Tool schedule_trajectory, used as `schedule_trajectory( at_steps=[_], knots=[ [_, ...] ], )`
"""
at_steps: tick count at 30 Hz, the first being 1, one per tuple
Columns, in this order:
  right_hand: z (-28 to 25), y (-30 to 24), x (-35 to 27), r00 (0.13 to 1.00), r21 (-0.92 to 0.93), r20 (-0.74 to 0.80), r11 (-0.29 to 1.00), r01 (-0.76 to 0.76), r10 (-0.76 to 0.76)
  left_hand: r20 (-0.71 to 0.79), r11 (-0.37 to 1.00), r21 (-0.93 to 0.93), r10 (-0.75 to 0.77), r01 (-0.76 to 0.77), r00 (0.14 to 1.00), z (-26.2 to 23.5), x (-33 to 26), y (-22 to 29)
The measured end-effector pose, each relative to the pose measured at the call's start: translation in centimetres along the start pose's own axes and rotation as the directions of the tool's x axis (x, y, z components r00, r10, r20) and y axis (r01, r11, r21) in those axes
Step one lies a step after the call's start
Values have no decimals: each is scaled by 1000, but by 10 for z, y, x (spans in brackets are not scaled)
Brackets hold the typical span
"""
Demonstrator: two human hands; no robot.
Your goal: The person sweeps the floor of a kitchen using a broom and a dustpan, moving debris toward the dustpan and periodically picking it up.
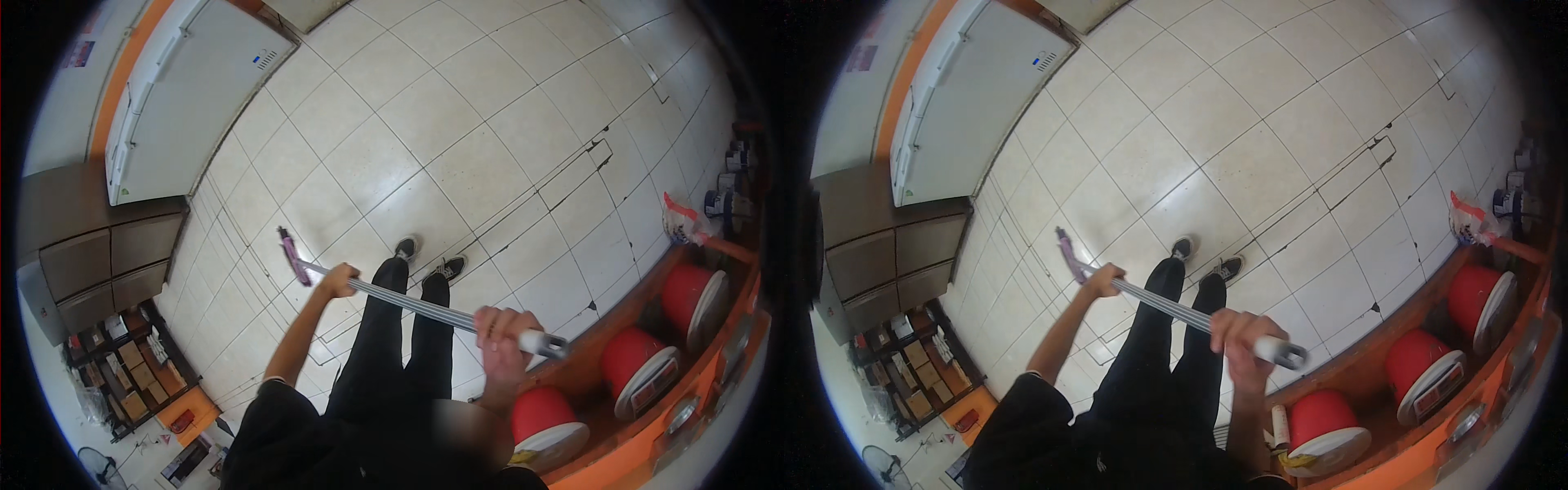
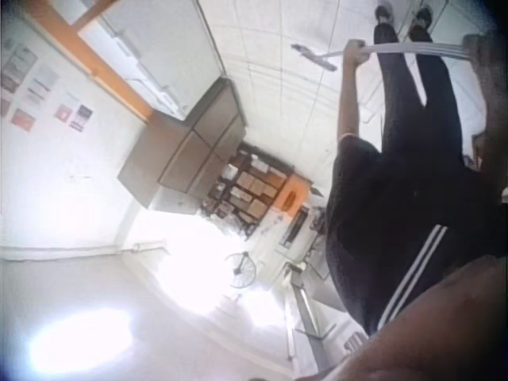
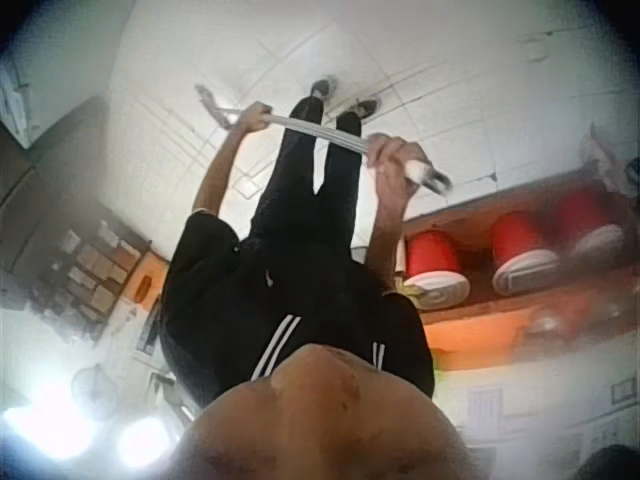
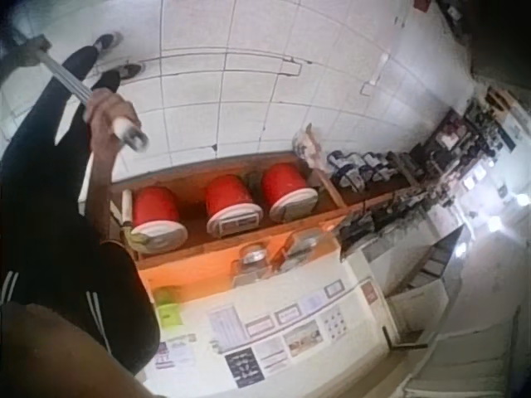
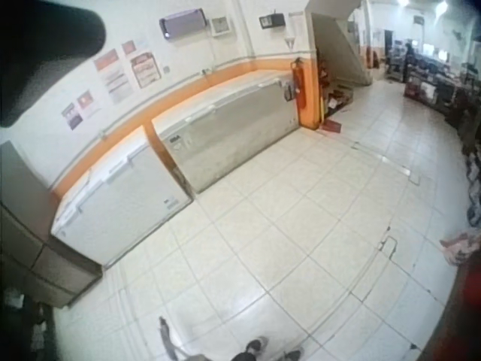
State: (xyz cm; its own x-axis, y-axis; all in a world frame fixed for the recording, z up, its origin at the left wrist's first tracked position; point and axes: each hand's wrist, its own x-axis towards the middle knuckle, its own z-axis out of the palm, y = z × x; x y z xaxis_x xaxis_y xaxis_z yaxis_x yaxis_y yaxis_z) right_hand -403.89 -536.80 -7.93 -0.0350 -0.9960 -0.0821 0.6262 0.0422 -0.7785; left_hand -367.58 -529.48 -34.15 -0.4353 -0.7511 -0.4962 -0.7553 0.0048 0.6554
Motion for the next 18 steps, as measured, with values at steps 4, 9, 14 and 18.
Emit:
schedule_trajectory(
  at_steps=[4, 9, 14, 18],
  knots=[
    [-34, 87, 19, 969, 40, -184, 986, -160, 165, 28, 996, 51, -77, 76, 997, 17, 51, -77],
    [-59, 48, 48, 976, -240, -213, 971, -18, -35, -464, 979, -96, 113, -177, 878, 75, 194, -43],
    [-54, -85, 65, 834, -526, -244, 790, 315, -495, -496, 822, -331, 265, -462, 827, 110, 329, 162],
    [-24, -115, 69, 880, -634, 12, 677, 374, -474, -592, 737, -329, 325, -590, 737, 113, 387, 251]
  ],
)
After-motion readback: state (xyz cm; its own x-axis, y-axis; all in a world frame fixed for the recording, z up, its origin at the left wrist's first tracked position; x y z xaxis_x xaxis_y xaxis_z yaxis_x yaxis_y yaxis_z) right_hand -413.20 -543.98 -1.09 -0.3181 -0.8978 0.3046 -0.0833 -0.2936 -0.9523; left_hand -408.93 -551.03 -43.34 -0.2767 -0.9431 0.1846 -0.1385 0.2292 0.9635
